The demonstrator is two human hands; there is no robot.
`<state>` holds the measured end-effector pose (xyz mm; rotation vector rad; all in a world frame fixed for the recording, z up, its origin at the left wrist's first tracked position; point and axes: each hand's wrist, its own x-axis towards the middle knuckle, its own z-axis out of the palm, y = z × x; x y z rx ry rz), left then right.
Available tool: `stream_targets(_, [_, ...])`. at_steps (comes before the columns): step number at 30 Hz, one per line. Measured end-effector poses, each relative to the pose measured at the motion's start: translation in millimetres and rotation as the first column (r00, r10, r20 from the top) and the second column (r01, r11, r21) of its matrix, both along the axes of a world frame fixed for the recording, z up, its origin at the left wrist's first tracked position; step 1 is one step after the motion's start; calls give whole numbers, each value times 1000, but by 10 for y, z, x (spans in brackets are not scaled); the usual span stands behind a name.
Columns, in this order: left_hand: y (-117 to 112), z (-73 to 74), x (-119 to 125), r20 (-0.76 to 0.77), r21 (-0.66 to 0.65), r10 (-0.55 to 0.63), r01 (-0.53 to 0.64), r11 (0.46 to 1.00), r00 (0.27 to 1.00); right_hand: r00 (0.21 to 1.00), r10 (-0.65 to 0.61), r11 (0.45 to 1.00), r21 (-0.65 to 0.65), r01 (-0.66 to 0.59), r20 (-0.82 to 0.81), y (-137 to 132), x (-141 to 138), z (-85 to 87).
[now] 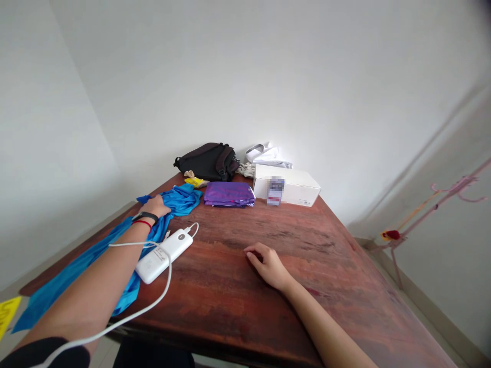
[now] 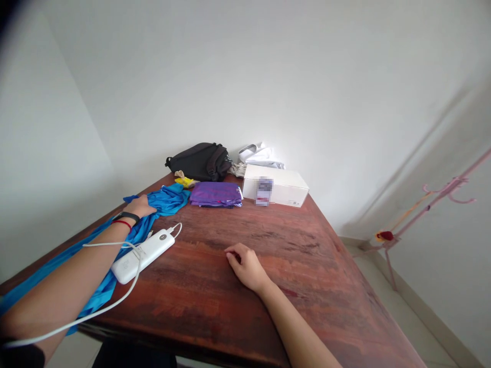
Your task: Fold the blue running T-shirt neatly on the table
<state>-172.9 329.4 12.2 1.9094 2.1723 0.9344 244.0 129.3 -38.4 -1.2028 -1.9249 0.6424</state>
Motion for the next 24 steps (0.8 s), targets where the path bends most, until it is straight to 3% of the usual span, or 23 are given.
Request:
stream_targets(3, [-98, 12, 35, 71, 53, 172, -176, 983, 982, 1000, 4, 1000, -5, -4, 8, -8, -10, 12])
stream_targets(6, [-166, 93, 132, 179, 215, 254, -289, 933, 951, 1000, 1, 1000, -17, -1, 14, -13, -31, 20])
stream_targets(10, [-194, 356, 296, 311, 385, 231, -344, 856, 922, 1000, 1, 1000, -24, 0, 16, -9, -75, 16])
stream_targets(14, [-306, 687, 611, 320, 562, 140, -307, 768, 937, 1000, -22, 999, -30, 22, -1, 6, -119, 8])
stream_targets(16, [-429, 783, 852, 264, 712, 0, -195, 674, 964, 999, -36, 998, -56, 35, -24, 13, -131, 5])
stream_targets(18, [-581, 778, 1120, 173, 762, -155, -33, 646, 973, 995, -40, 993, -111, 30, -89, 21, -137, -1])
stream_targets(21, [-835, 559, 1517, 21, 725, -431, 283, 628, 902, 962, -7, 976, -210, -52, -273, 29, -141, -21])
stream_targets(22, [-925, 444, 1641, -28, 701, -509, 380, 604, 860, 942, 16, 969, -228, -98, -336, 28, -142, -31])
stream_targets(23, [-1016, 319, 1759, -87, 633, -683, 569, 525, 725, 920, 32, 964, -230, -131, -391, 24, -140, -42])
stream_targets(24, [-1107, 194, 1869, -141, 561, -765, 687, 461, 629, 902, 36, 965, -220, -144, -431, 15, -134, -53])
